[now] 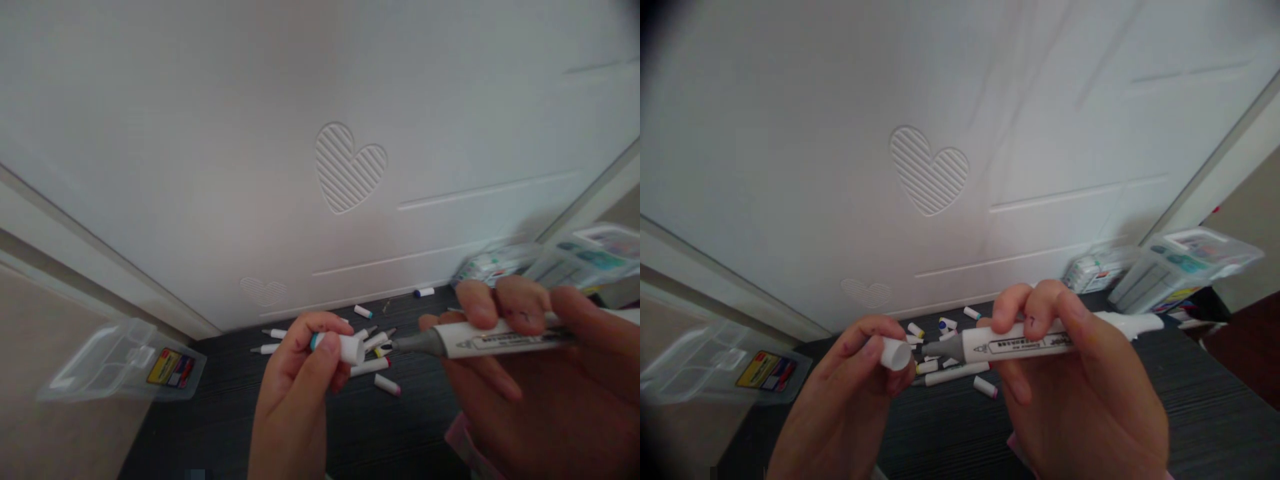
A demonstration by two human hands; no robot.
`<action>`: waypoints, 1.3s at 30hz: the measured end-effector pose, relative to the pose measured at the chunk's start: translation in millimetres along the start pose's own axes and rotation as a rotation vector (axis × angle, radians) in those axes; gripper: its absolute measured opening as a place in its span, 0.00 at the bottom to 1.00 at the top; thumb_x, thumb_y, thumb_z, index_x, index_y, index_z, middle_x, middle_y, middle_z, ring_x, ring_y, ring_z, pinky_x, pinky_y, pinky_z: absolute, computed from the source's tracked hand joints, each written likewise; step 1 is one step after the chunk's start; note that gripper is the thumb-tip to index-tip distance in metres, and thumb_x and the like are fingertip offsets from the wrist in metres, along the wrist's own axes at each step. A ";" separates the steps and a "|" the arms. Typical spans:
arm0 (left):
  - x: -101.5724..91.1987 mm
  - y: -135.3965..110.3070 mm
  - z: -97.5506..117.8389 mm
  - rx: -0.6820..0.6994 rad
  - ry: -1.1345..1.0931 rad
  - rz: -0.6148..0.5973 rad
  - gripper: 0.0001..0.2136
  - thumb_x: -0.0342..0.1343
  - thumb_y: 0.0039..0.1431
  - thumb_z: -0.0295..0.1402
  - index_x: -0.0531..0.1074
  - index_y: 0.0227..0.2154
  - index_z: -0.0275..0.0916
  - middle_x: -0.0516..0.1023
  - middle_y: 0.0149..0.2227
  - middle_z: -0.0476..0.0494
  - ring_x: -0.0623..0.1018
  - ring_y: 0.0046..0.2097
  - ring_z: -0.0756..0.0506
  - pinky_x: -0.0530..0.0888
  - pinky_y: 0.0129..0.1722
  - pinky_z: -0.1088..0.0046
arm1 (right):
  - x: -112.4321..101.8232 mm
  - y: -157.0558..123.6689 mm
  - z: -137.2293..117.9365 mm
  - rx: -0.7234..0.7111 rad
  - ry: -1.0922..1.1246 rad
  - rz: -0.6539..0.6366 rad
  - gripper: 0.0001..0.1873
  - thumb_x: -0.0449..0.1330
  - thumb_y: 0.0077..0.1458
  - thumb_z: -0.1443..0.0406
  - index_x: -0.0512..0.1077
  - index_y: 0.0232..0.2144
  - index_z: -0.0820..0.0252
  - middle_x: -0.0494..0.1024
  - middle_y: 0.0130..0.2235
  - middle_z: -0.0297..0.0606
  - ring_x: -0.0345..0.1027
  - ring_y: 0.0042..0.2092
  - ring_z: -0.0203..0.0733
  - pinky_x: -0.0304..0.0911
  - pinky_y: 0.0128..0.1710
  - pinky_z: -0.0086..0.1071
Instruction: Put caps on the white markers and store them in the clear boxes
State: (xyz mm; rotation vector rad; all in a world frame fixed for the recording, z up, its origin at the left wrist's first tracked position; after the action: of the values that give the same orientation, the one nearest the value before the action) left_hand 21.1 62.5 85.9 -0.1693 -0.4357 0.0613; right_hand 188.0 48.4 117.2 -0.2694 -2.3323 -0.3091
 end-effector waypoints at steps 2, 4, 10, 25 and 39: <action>-2.4 -1.2 2.4 0.014 -0.017 0.031 0.04 0.58 0.46 0.33 0.73 0.22 0.38 0.66 0.18 0.52 0.62 0.22 0.55 0.58 0.22 0.80 | -4.1 0.1 -1.5 -0.020 0.007 0.056 0.12 0.58 0.47 0.61 0.67 0.17 0.60 0.64 0.23 0.31 0.56 0.17 0.28 0.56 0.15 0.29; -4.0 -2.0 5.1 0.035 -0.022 0.054 0.04 0.59 0.44 0.32 0.73 0.21 0.37 0.67 0.18 0.52 0.62 0.22 0.55 0.59 0.22 0.81 | -4.2 0.5 -1.6 -0.021 0.003 0.074 0.12 0.59 0.46 0.61 0.66 0.16 0.60 0.63 0.22 0.31 0.56 0.17 0.28 0.56 0.17 0.29; -4.3 1.0 8.0 0.068 0.037 0.013 0.06 0.61 0.44 0.34 0.73 0.24 0.37 0.69 0.20 0.51 0.66 0.23 0.54 0.64 0.22 0.81 | 11.2 2.0 3.0 0.061 -0.058 -0.057 0.12 0.54 0.50 0.60 0.66 0.18 0.58 0.66 0.23 0.32 0.52 0.16 0.29 0.52 0.17 0.30; 1.3 -7.9 12.0 0.104 0.091 -0.028 0.05 0.61 0.46 0.34 0.73 0.27 0.40 0.74 0.23 0.51 0.72 0.26 0.54 0.69 0.26 0.84 | 16.1 3.2 3.4 0.057 -0.076 -0.084 0.11 0.53 0.51 0.61 0.65 0.19 0.57 0.67 0.23 0.31 0.52 0.17 0.29 0.50 0.19 0.31; 13.8 -12.9 19.7 0.189 0.238 -0.064 0.04 0.60 0.45 0.28 0.73 0.27 0.39 0.74 0.24 0.51 0.71 0.26 0.53 0.67 0.27 0.82 | 16.7 2.9 8.6 0.097 -0.029 -0.083 0.10 0.55 0.49 0.60 0.65 0.20 0.57 0.69 0.24 0.30 0.52 0.17 0.28 0.52 0.20 0.29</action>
State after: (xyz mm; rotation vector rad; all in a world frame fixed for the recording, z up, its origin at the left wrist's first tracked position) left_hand 25.5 54.1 111.5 0.0243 -0.1954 0.0189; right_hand 171.5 55.4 123.6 -0.1307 -2.3831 -0.2335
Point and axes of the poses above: each hand's wrist, its own y-axis towards the middle knuckle, its own x-axis out of the palm, z = x × y, the point moved 9 cm from there along y, towards the middle knuckle
